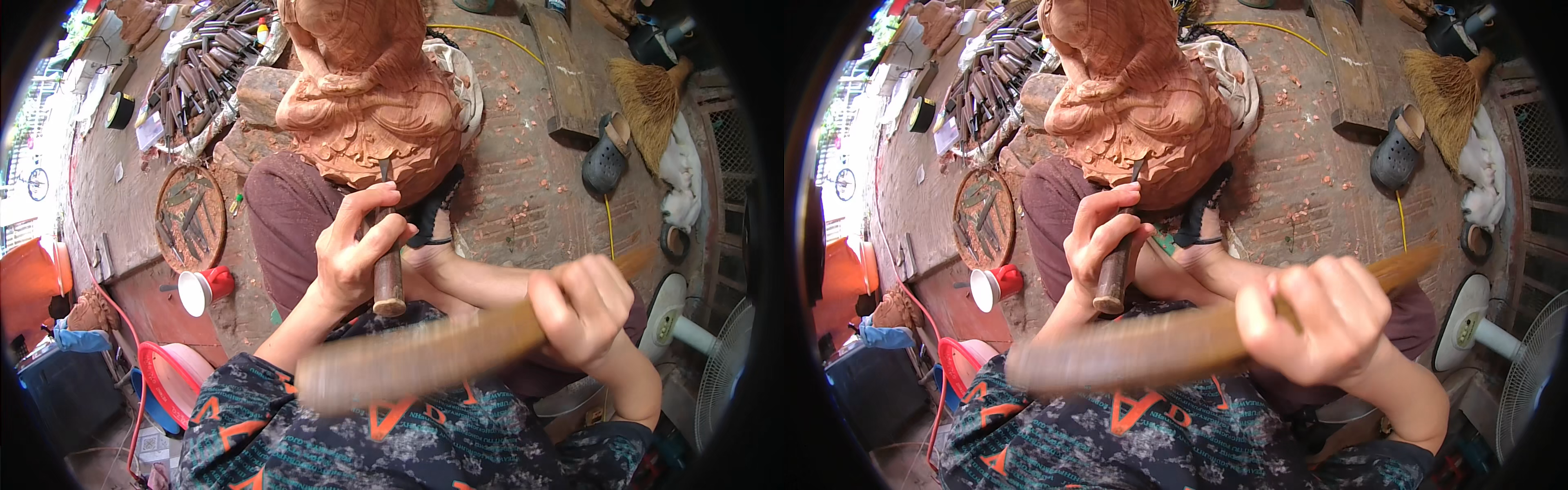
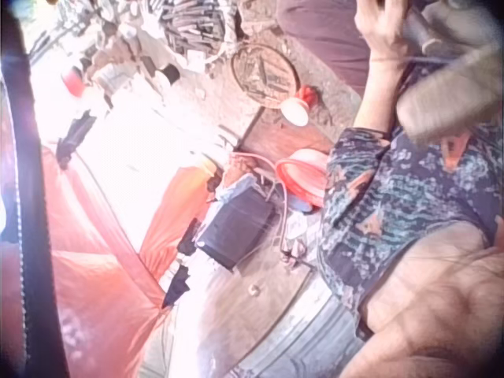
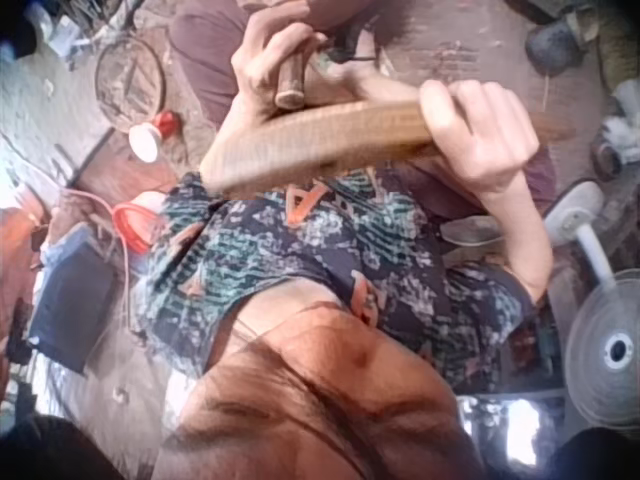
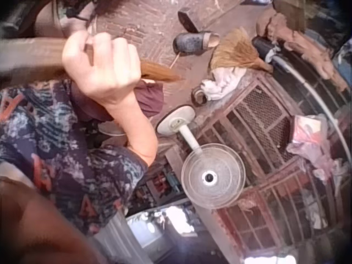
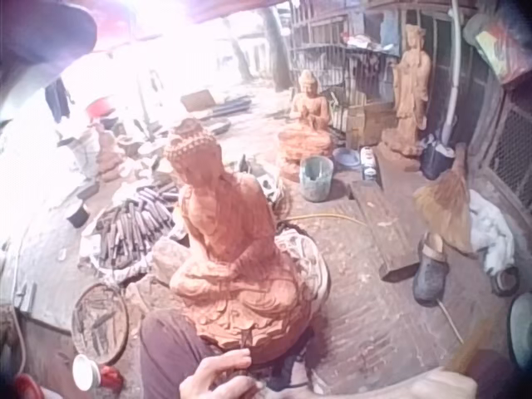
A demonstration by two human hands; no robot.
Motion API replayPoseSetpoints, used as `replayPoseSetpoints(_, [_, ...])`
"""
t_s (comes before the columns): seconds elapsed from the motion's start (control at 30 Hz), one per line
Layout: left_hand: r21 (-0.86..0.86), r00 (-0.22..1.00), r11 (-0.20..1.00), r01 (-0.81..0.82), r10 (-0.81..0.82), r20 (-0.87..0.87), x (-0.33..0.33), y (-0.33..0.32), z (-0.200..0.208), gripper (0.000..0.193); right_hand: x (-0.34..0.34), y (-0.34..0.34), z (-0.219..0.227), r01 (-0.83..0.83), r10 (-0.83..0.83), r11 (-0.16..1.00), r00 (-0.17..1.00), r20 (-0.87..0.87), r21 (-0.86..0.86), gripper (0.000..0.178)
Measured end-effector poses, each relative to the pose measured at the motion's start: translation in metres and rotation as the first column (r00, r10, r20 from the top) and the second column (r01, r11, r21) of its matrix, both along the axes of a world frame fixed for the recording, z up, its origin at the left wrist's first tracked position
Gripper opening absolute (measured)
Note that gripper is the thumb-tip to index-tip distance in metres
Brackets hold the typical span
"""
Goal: The person is carving a wooden statue of a seated figure using a chisel and a wooden mallet. They repeatedly strike the chisel to shape the folds of the figure's clothing and occasionally switch to different chisels from a nearby collection.
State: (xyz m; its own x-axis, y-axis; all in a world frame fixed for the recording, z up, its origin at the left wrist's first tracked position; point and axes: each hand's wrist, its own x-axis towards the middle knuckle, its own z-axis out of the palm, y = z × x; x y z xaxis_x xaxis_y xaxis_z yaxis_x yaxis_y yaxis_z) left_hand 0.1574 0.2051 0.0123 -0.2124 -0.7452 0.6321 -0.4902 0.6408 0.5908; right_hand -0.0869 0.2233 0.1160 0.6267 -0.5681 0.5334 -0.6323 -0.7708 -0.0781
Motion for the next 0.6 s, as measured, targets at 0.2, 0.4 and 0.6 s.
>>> replayPoseSetpoints(0.2, [0.031,0.99,0.998,0.053,-0.056,0.131,0.002,0.007,0.004,0.026,-0.006,-0.006,-0.005,0.06,-0.047,0.996,0.986,-0.162,0.071,0.023])
replayPoseSetpoints(0.4, [-0.007,0.988,0.988,0.152,-0.152,0.006,0.029,0.019,-0.001,0.019,-0.013,0.01,-0.018,0.007,-0.005,0.989,1.0,-0.01,0.148,0.023])
replayPoseSetpoints(0.6, [-0.019,0.977,0.977,0.21,-0.21,0.039,0.031,0.007,-0.004,0.023,-0.002,0.011,-0.01,-0.014,0.018,0.988,1.0,-0.02,0.156,0.017])
